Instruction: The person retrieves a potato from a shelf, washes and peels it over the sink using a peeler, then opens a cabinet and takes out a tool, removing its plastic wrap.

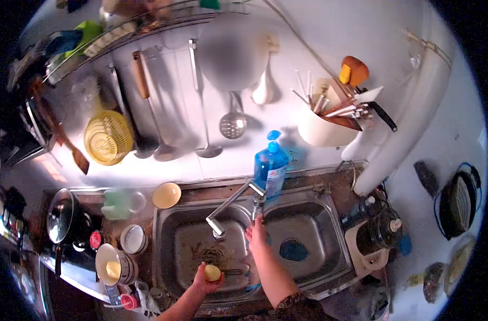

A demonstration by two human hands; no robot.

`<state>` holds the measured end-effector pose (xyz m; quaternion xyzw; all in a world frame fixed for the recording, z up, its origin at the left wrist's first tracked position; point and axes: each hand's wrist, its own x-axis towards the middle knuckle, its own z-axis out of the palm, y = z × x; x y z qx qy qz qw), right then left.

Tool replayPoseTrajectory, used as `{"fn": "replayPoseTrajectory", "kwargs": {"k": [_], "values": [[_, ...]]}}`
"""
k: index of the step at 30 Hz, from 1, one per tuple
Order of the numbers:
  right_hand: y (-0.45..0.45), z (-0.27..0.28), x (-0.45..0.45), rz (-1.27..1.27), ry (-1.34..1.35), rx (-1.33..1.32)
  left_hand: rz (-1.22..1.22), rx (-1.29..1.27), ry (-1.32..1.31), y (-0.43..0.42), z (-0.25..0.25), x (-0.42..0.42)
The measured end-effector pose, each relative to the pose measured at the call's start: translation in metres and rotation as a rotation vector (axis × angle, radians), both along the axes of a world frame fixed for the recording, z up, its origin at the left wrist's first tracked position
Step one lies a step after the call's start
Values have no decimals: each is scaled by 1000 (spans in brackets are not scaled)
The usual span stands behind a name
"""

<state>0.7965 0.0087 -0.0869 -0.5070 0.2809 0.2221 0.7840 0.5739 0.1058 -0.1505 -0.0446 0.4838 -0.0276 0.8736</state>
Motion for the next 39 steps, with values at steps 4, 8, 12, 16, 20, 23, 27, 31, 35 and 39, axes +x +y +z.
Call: {"fn": "replayPoseTrajectory", "kwargs": {"k": [4, 8, 12, 16, 20, 23, 27, 31, 35, 39], "values": [[-6, -86, -61, 520, -124, -157, 5, 159, 38, -9, 18, -6], [-9, -45, -118, 806, -74, -181, -1, 324, 42, -10, 19, -13], [0, -17, -160, 927, -355, -193, -109, 543, 100, -24, 42, -20], [13, 29, -201, 746, -849, -610, -111, 706, -449, -13, 59, -33], [14, 95, -232, 564, -1000, -566, -82, 695, -694, 3, 65, -44], [25, 135, -275, 392, -1198, -461, -158, 711, -605, 28, 64, -58], [39, 62, -287, 208, -1135, -571, -272, 785, -691, 46, 63, -68], [39, 15, -284, 609, -653, -488, -454, 959, -419, 72, -4, -70], [31, 64, -312, 510, -694, -624, -225, 440, -790, 53, -19, -73], [28, 97, -302, 584, -621, -644, -345, 564, -752, 34, 78, -97]]}}
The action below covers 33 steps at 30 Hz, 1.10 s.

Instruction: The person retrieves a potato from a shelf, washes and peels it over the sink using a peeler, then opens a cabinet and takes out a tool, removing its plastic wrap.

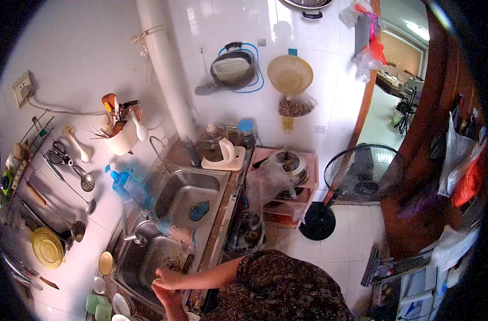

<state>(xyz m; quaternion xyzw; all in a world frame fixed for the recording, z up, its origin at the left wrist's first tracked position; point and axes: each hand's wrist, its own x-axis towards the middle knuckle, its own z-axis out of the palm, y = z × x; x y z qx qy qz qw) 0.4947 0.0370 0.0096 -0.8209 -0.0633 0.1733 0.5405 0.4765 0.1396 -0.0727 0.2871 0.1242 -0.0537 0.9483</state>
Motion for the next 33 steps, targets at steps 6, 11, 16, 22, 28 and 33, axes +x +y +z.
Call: {"fn": "replayPoseTrajectory", "kwargs": {"k": [6, 11, 16, 22, 28, 33], "values": [[-16, 11, 18, 282, -151, -220, 119, 226, 227, 5, 25, -13], [-32, 22, 4, 356, -532, -37, 66, 130, 321, 20, -1, -45], [-69, 45, 24, 717, -193, -277, 100, 73, 428, 28, -10, -57], [-143, 16, 37, 626, -131, -185, -33, 66, 354, 51, -54, -51], [-205, 45, 48, 524, -32, -388, 59, 158, 399, 4, -3, -59], [-226, 40, 50, 433, -219, -471, 2, 152, 291, 13, -43, -51]]}}
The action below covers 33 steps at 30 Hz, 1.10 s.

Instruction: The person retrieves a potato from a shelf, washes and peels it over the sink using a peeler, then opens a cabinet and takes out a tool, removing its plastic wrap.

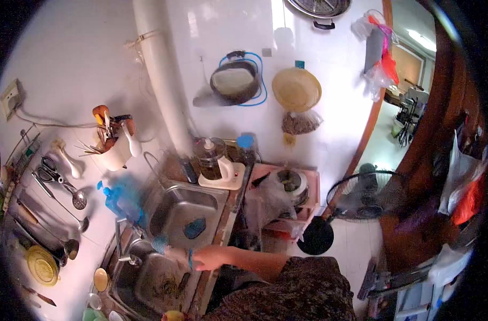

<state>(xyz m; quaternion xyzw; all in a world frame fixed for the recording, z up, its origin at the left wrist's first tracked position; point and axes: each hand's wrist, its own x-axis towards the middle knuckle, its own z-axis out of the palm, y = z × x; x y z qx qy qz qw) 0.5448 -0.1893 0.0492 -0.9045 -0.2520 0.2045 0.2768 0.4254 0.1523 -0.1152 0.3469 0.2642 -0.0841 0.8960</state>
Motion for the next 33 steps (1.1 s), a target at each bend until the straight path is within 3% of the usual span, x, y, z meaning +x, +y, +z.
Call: {"fn": "replayPoseTrajectory", "kwargs": {"k": [2, 4, 5, 7, 11, 14, 17, 21, 23, 28, 30, 33], "values": [[-2, 3, 1, 32, -58, -51, -22, -36, -58, 13, -22, -2], [-3, 7, 8, 30, 81, -67, -259, -402, -175, 25, -45, 3], [-5, 9, 10, 72, 88, -82, -215, -413, -177, 21, -50, -5], [-6, 13, 7, 67, 99, -94, 54, -152, 38, -9, 7, -9], [-6, 23, 4, 148, 43, -117, 365, -152, 204, -34, 42, -12], [-4, 10, 8, 131, 156, -113, 336, -174, 199, -37, 50, -14], [-3, -7, 13, 144, 25, -86, 456, -275, 257, -46, 57, -11], [14, 12, 19, 180, 107, -172, 434, -242, 219, -39, 43, -17], [19, 7, 23, 212, 123, -164, 346, -186, 113, -36, 29, -20], [40, 22, 26, 245, 237, -71, 389, -34, 180, -44, 68, -13], [47, 26, 28, 265, 231, -36, 396, 292, 175, -51, 103, -9], [57, 47, 22, 290, 219, 8, 466, 425, 48, -57, 121, 0]]}}
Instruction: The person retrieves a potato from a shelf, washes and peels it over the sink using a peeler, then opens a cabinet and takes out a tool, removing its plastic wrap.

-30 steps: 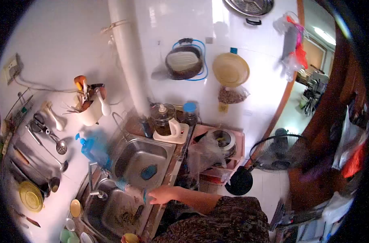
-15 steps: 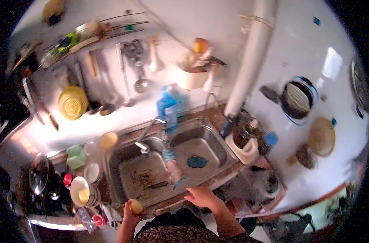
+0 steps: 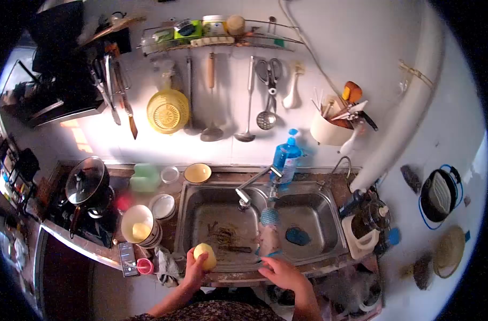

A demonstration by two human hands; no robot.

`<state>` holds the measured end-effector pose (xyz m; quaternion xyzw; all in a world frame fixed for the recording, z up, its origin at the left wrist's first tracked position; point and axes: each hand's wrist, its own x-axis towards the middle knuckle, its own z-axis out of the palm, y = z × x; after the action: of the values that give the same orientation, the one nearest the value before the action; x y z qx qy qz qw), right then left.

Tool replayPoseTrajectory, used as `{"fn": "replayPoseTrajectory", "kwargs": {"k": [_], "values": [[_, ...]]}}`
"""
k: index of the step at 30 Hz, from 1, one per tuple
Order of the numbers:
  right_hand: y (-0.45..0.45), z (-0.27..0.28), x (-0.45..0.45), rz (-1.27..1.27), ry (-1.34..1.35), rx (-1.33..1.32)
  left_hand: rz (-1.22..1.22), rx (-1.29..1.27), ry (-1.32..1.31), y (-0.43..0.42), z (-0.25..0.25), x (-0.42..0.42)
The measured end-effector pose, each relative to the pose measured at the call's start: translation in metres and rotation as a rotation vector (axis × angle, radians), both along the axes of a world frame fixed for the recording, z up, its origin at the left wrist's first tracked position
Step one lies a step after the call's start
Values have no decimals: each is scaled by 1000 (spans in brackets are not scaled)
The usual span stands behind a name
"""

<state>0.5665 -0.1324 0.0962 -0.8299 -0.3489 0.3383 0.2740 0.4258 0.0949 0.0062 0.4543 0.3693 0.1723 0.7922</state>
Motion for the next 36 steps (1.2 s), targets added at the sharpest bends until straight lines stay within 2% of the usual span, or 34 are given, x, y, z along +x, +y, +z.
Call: {"fn": "replayPoseTrajectory", "kwargs": {"k": [1, 3, 5, 6, 7, 9, 10, 11, 13, 14, 16, 17, 19, 20, 22, 23, 25, 26, 27, 30, 33, 34, 36], "values": [[5, 5, 0, 12, -10, 16, 40, 132, -63, -2, 7, 4], [6, -8, 3, 25, 20, 31, 42, 240, -70, -1, 22, 11], [10, -14, -1, 32, 64, 37, -115, -290, 75, 31, -47, 22], [10, -12, -4, 27, 81, 13, -6, -530, 49, 29, -51, 21], [11, -9, -1, 22, 87, -10, 11, -538, 39, 19, -39, 15], [8, -26, 6, 5, 108, 39, -68, -284, 158, 11, -14, 6], [5, -29, 2, -33, 171, 62, -193, -366, 75, 14, -24, 0], [3, -31, 1, -21, 178, 51, -179, -377, 78, 11, -35, -5], [9, -27, 2, 46, 85, -169, -251, -431, 12, 13, -37, -9], [11, -24, 0, 59, 80, -171, -240, -433, 4, 13, -36, -10], [14, -18, -4, -18, 101, -166, -152, -343, 169, 8, -5, -14], [14, -18, -5, -2, 99, -175, -136, -353, 165, 7, -6, -15], [17, -20, -5, -32, 93, -141, -120, -204, 222, 8, -8, -22], [18, -24, -4, 11, 90, -150, -78, -215, 218, 10, -7, -24], [21, -31, -1, 65, 11, -145, -155, 52, 153, 12, -3, -27], [28, -25, -4, 130, 6, -158, -91, 35, 153, 14, -6, -29], [39, -9, -15, 91, -62, -182, -329, 33, 150, 18, -13, -35], [31, -36, -5, 118, -19, -63, -327, 66, 167, 16, -11, -38], [38, -37, -4, 176, -15, -75, -271, 47, 172, 12, -11, -44], [53, -54, 0, 227, -11, -104, -106, 309, 170, 2, -11, -62], [83, -50, -4, 388, -80, -144, -73, 361, 150, -1, -17, -88], [96, -33, -18, 386, -132, -161, -84, 358, 100, -1, -15, -98], [110, -50, -11, 378, -5, -142, -13, 321, 163, -4, -6, -119]]}}
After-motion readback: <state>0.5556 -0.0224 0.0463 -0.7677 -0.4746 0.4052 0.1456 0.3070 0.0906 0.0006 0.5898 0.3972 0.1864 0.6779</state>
